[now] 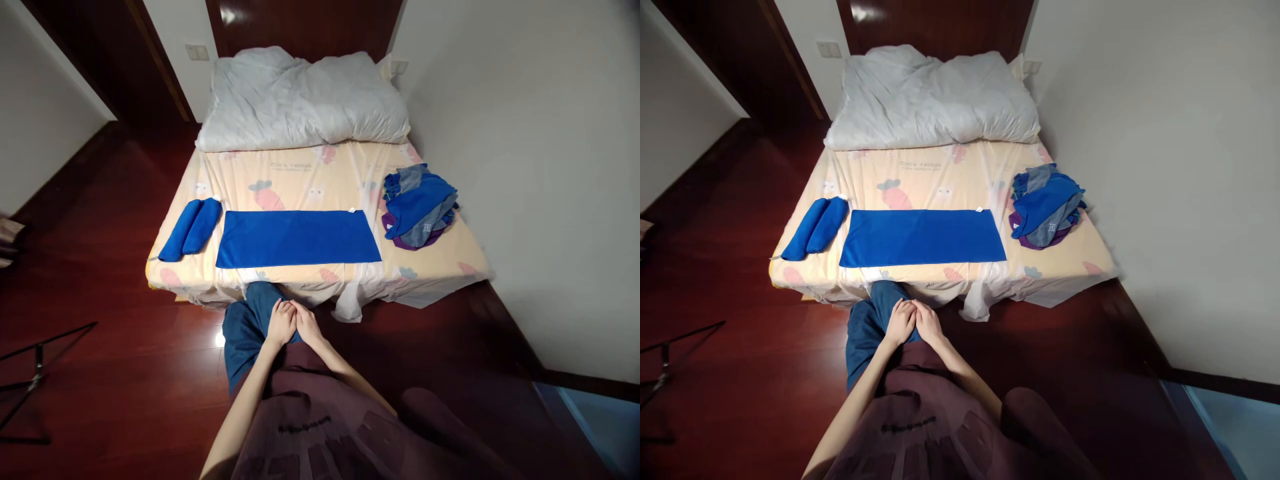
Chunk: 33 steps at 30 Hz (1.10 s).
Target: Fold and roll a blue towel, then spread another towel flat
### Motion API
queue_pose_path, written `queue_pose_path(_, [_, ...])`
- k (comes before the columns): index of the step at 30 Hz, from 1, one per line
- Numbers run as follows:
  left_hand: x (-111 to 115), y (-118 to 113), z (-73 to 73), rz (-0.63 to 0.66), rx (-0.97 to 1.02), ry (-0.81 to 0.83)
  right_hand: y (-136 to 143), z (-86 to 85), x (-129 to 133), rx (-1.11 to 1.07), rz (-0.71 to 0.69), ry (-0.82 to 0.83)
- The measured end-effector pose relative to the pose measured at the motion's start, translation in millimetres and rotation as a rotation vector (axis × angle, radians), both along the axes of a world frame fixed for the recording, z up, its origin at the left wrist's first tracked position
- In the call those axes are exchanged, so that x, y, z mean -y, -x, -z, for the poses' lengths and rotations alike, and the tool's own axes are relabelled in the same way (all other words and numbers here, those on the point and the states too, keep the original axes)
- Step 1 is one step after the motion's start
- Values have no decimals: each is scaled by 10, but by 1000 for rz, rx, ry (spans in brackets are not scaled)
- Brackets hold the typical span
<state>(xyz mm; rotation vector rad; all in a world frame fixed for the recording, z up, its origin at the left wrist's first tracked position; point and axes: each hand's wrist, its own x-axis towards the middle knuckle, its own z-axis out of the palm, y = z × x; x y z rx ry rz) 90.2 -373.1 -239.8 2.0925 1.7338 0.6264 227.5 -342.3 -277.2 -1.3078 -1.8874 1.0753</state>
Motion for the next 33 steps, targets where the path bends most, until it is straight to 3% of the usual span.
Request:
queue_pose_path(3, [26,60,-17,-31,70,2,17,-141,52,22,-43,62])
queue_pose_path(8, [3,-1,-46,-79,98,37,-37,-276,17,109,12,187])
queue_pose_path(23, [-4,-3,-53,-76,117,63,9,-286,45,98,60,211])
queue_pose_path(33, [-1,-2,-77,-67,135,64,-31,-294,7,6,123,326])
